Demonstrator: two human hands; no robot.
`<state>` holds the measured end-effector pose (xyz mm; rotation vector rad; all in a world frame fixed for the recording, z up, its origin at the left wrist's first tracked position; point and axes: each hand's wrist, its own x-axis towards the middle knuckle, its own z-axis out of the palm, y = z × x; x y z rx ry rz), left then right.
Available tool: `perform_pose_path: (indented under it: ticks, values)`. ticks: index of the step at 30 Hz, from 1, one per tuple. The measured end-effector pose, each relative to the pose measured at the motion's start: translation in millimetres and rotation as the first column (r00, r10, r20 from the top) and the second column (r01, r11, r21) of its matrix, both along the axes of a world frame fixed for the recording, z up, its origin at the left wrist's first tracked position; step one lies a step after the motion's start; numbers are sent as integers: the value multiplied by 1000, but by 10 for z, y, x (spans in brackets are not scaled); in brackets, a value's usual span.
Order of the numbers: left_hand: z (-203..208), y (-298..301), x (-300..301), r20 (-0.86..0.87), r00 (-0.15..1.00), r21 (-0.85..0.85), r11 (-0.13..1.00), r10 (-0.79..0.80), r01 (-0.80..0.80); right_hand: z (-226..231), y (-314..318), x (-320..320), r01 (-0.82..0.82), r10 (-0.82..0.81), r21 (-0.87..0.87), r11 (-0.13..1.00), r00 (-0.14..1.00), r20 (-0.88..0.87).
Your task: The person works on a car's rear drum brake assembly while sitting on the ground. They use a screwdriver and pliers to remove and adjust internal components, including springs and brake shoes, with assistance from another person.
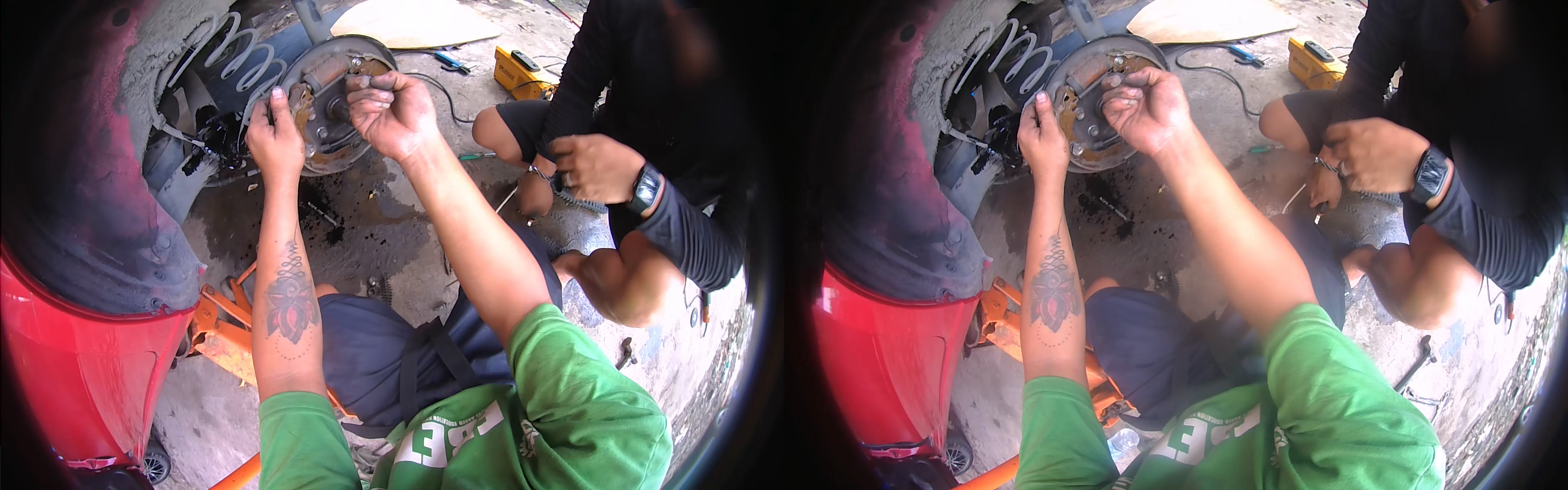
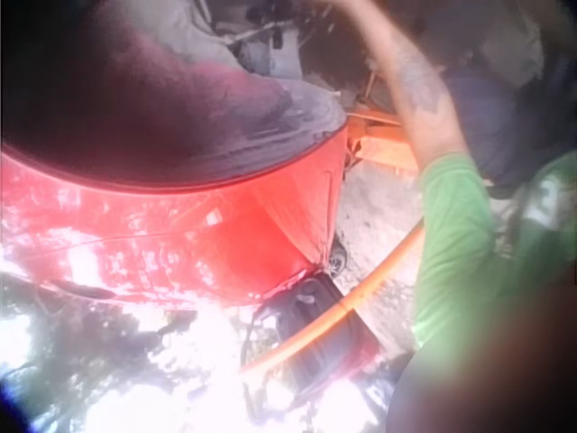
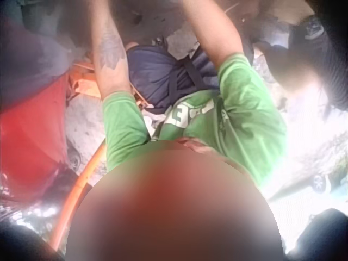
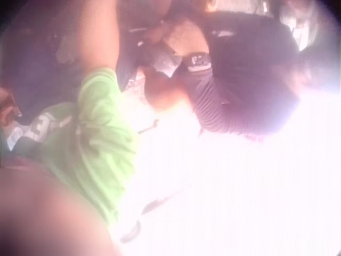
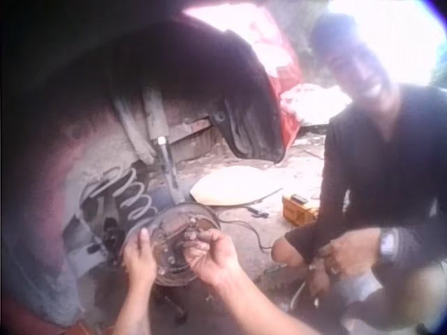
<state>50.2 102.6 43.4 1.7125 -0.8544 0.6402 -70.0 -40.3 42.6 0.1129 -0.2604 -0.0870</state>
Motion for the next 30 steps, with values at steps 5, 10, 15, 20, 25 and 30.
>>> perform_pose_path:
  ticks: [5,10,15,20,25,30]
  values:
    - [6,-6,-13,-17,1000,-11,1000,-8,8,-71,88,181,18,-18,37,999,1000,19]
    - [11,-10,-28,-7,1000,-36,999,-27,26,-60,110,140,63,-63,-45,997,998,-12]
    - [-11,-6,-4,7,1000,-71,997,-12,12,48,-183,-292,181,-520,-797,576,833,-188]
    - [-28,-49,17,29,999,-123,992,-22,26,-39,-501,-122,27,-883,-966,-259,398,248]
    - [-16,-16,14,-5,1000,-96,995,-27,26,-353,-692,-140,30,-736,-814,-580,409,539]
    - [-28,-6,24,4,999,-94,994,-47,47,-899,-872,-522,-253,-814,-894,-371,552,182]
